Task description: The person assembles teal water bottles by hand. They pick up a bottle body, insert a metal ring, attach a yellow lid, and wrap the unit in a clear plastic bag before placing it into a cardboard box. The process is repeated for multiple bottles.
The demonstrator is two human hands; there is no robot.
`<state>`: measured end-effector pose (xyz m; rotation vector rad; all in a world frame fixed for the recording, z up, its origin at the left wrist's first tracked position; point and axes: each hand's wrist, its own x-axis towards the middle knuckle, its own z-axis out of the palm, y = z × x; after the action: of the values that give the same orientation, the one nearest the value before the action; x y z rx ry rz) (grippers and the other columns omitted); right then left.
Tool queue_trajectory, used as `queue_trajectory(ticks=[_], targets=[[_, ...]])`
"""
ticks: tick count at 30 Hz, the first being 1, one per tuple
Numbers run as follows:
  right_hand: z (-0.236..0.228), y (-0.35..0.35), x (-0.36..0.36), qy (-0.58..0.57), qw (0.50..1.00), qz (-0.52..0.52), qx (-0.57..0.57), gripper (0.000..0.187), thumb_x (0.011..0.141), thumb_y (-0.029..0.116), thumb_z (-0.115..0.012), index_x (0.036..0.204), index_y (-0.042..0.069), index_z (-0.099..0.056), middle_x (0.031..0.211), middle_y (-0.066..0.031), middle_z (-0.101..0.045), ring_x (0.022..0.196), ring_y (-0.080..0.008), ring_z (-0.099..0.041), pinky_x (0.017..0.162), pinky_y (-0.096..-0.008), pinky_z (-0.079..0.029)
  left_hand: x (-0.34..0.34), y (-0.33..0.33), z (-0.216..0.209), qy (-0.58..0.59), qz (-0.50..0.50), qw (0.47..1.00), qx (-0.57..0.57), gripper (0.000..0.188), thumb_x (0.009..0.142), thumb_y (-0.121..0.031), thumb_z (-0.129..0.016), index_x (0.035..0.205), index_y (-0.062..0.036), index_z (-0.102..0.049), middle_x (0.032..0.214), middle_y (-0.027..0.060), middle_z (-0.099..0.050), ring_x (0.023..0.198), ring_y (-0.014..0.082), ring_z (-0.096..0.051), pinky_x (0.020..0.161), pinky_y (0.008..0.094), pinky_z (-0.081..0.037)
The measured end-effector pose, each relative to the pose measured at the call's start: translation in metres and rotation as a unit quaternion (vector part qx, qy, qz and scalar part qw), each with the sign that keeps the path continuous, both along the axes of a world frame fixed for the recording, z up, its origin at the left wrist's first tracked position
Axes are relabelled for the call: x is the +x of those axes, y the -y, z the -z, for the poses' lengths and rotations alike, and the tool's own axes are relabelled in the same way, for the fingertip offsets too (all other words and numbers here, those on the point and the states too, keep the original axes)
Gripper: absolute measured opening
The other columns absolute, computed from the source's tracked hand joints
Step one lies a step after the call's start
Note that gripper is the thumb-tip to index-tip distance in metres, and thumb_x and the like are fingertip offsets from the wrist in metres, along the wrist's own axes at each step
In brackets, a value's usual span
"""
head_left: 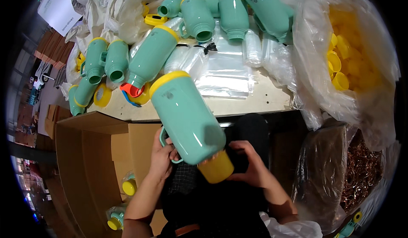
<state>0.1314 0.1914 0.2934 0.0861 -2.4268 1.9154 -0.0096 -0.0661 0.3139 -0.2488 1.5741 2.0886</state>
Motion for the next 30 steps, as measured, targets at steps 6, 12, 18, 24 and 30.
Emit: queue_trajectory(ticks=[6,12,18,24,30], targets=[[-0.010,-0.033,-0.024,-0.024,0.980,0.101,-0.168,0.074,0.092,0.029,-0.065,0.152,0.003,-0.029,0.152,-0.0108,-0.040,0.136,-0.0266,-0.042,0.110,-0.0397,-0.035,0.047,0.008,-0.003,-0.330,0.389,0.804,-0.304,0.070,0.076,0.013,-0.049,0.142,-0.0074,-0.043,0.137,0.0214,-0.054,0.111,0.0446,-0.061,0.092,0.0482,-0.053],[-0.019,-0.060,-0.030,0.040,0.998,-0.046,-0.012,0.068,0.078,0.025,-0.071,0.140,0.005,-0.050,0.145,-0.0177,-0.047,0.133,-0.0346,-0.044,0.112,-0.0403,-0.032,0.024,-0.054,-0.073,-0.564,0.342,0.722,-0.209,0.049,0.076,-0.016,-0.077,0.122,-0.0067,-0.064,0.116,0.0099,-0.067,0.084,0.0304,-0.067,0.086,0.0407,-0.051],[-0.029,-0.064,-0.036,0.071,0.996,-0.048,-0.030,0.077,0.071,0.036,-0.078,0.134,0.000,-0.053,0.143,-0.0193,-0.047,0.130,-0.0368,-0.045,0.110,-0.0428,-0.036,-0.074,-0.166,-0.004,-0.555,0.182,0.794,-0.171,0.011,0.075,0.000,-0.072,0.073,-0.0034,-0.062,0.076,0.0101,-0.060,0.072,0.0269,-0.058,0.072,0.0376,-0.047],[-0.008,-0.075,-0.060,0.091,0.981,-0.013,-0.172,0.036,0.081,0.013,-0.078,0.112,0.001,-0.065,0.114,-0.0140,-0.066,0.101,-0.0192,-0.064,0.087,-0.0322,-0.051,-0.161,-0.184,0.103,-0.494,0.241,0.752,-0.364,0.012,0.090,-0.010,-0.059,0.086,0.0004,-0.063,0.088,0.0166,-0.063,0.086,0.0388,-0.060,0.078,0.0457,-0.047],[-0.005,-0.066,-0.113,0.169,0.968,0.166,-0.078,0.017,0.086,0.014,-0.075,0.092,0.000,-0.068,0.087,-0.0080,-0.070,0.078,-0.0142,-0.065,0.071,-0.0279,-0.051,-0.173,-0.195,0.079,-0.180,0.098,0.978,-0.047,0.022,0.103,-0.017,-0.048,0.091,-0.0013,-0.059,0.085,0.0131,-0.070,0.075,0.0227,-0.065,0.075,0.0343,-0.052]])
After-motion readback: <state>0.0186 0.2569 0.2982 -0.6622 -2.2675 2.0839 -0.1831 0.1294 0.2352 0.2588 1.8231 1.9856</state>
